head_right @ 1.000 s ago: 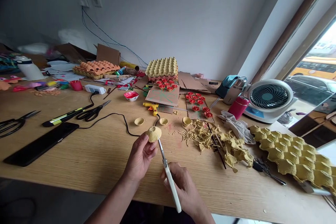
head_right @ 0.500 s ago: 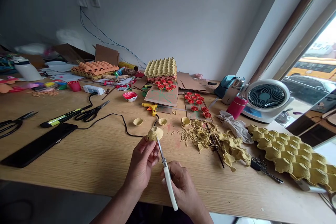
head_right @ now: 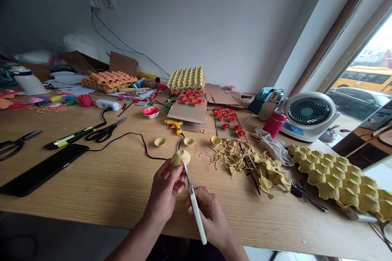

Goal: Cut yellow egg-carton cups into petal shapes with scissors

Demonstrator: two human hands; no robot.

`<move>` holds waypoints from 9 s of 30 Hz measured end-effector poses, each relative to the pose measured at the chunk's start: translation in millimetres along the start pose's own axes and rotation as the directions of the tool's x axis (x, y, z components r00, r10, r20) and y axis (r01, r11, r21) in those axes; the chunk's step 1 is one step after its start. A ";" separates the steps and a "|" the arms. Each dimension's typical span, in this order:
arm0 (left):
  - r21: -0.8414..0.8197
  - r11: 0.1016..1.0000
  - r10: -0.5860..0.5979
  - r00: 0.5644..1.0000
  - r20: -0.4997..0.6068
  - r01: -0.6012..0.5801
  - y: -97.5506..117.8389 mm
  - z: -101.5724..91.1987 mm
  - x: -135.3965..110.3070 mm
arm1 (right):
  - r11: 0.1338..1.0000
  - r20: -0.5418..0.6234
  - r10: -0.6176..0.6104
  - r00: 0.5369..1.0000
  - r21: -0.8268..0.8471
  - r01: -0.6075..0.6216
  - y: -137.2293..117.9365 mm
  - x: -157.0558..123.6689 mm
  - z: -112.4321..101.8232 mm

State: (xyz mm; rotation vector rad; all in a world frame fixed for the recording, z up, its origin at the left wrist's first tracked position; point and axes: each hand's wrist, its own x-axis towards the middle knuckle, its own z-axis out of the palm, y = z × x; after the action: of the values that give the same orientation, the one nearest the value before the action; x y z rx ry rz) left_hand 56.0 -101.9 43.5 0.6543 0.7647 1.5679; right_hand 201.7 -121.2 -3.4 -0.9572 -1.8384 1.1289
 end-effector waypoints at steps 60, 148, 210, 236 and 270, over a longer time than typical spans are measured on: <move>-0.123 0.992 0.041 0.997 0.060 -0.034 15.9 -12.2 14.8 | 0.994 0.083 0.049 0.995 0.096 -0.057 2.9 -4.6 0.1; 0.064 0.997 0.019 0.971 0.240 -0.036 11.2 -18.7 2.7 | 0.980 -0.030 -0.121 0.992 -0.163 0.114 -0.7 4.3 2.2; -0.283 0.955 -0.042 0.982 0.182 0.093 14.8 -30.9 29.5 | 0.998 0.089 0.055 0.994 0.009 -0.056 6.2 0.2 -2.0; -0.130 0.985 -0.100 0.990 0.095 0.112 5.0 -18.0 8.1 | 0.936 -0.082 -0.182 0.980 -0.319 0.148 5.5 3.8 4.8; 0.035 0.999 -0.020 0.996 0.092 0.017 2.1 -12.1 -0.2 | 0.983 -0.054 -0.085 0.995 -0.169 0.075 -0.5 4.0 1.8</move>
State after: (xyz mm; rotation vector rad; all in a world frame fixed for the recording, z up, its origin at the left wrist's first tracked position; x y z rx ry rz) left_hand 45.3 -103.6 37.6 0.7380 0.7274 1.5000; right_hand 198.2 -118.5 -2.7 -0.9917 -1.9270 0.8990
